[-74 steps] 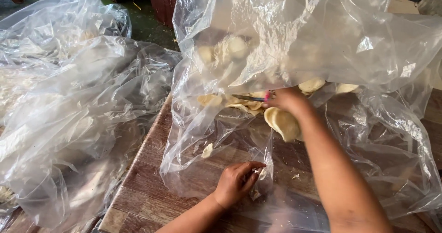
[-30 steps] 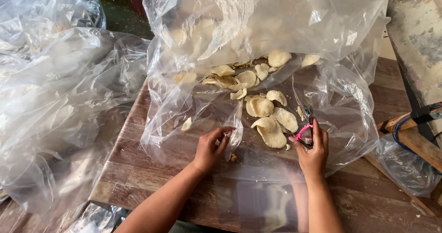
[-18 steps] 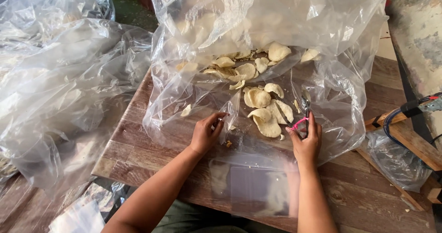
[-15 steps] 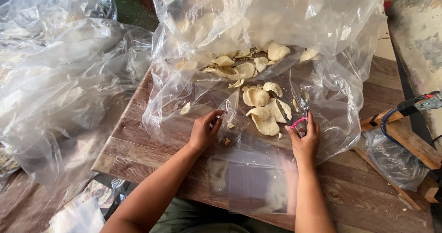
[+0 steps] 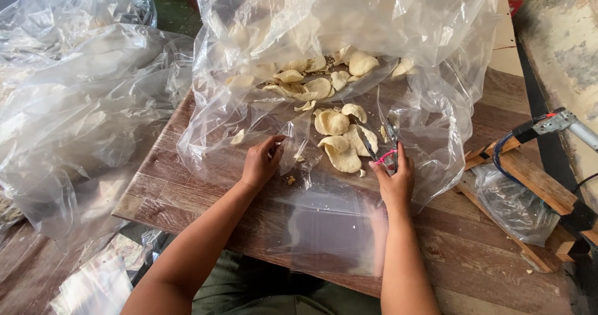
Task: Manually filling small plastic bags with crackers and sealing them using a heat sealer
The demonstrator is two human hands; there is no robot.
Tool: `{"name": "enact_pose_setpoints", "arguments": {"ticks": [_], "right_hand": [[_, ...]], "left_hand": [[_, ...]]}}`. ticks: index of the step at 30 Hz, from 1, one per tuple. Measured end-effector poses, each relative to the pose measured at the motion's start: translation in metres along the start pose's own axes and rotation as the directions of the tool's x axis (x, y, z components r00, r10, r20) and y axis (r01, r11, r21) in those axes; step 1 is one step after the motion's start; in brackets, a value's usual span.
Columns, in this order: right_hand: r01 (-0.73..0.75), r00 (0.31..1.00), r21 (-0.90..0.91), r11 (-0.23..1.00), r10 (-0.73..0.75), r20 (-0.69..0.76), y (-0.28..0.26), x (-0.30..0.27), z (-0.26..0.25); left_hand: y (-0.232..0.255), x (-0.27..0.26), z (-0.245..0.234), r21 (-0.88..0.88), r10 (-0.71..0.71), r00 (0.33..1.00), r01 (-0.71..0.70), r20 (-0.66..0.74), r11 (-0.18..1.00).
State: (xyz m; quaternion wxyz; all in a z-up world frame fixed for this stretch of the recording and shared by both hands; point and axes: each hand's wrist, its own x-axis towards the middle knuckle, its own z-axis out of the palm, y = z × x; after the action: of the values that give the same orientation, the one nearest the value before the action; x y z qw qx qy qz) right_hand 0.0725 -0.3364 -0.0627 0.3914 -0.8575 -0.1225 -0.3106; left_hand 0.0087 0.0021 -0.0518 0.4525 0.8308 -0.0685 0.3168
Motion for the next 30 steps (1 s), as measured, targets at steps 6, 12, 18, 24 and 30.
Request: {"name": "enact_pose_setpoints", "arguments": {"ticks": [6,12,18,24,30], "right_hand": [[-0.024,0.999,0.0,1.0,0.024,0.021,-0.001,-0.002,-0.001],[-0.04,0.999,-0.009,0.999,0.04,0.029,0.0,0.001,-0.001],[-0.069,0.996,-0.028,0.997,0.071,0.049,0.001,0.002,-0.001],[-0.097,0.993,-0.039,0.995,0.099,0.064,0.004,0.001,-0.001],[-0.084,0.994,-0.04,0.996,0.087,0.064,0.005,0.002,0.001]], "left_hand": [[0.005,-0.001,-0.001,0.014,-0.003,1.0,0.003,-0.008,1.0],[0.005,0.003,-0.001,-0.005,-0.008,1.0,0.008,0.001,1.0],[0.003,0.004,-0.001,-0.034,-0.007,1.0,0.007,-0.005,0.999],[0.004,0.004,0.0,-0.051,-0.026,1.0,0.026,-0.002,0.998],[0.005,0.005,-0.001,-0.064,-0.039,0.999,0.037,-0.015,0.997]]}}
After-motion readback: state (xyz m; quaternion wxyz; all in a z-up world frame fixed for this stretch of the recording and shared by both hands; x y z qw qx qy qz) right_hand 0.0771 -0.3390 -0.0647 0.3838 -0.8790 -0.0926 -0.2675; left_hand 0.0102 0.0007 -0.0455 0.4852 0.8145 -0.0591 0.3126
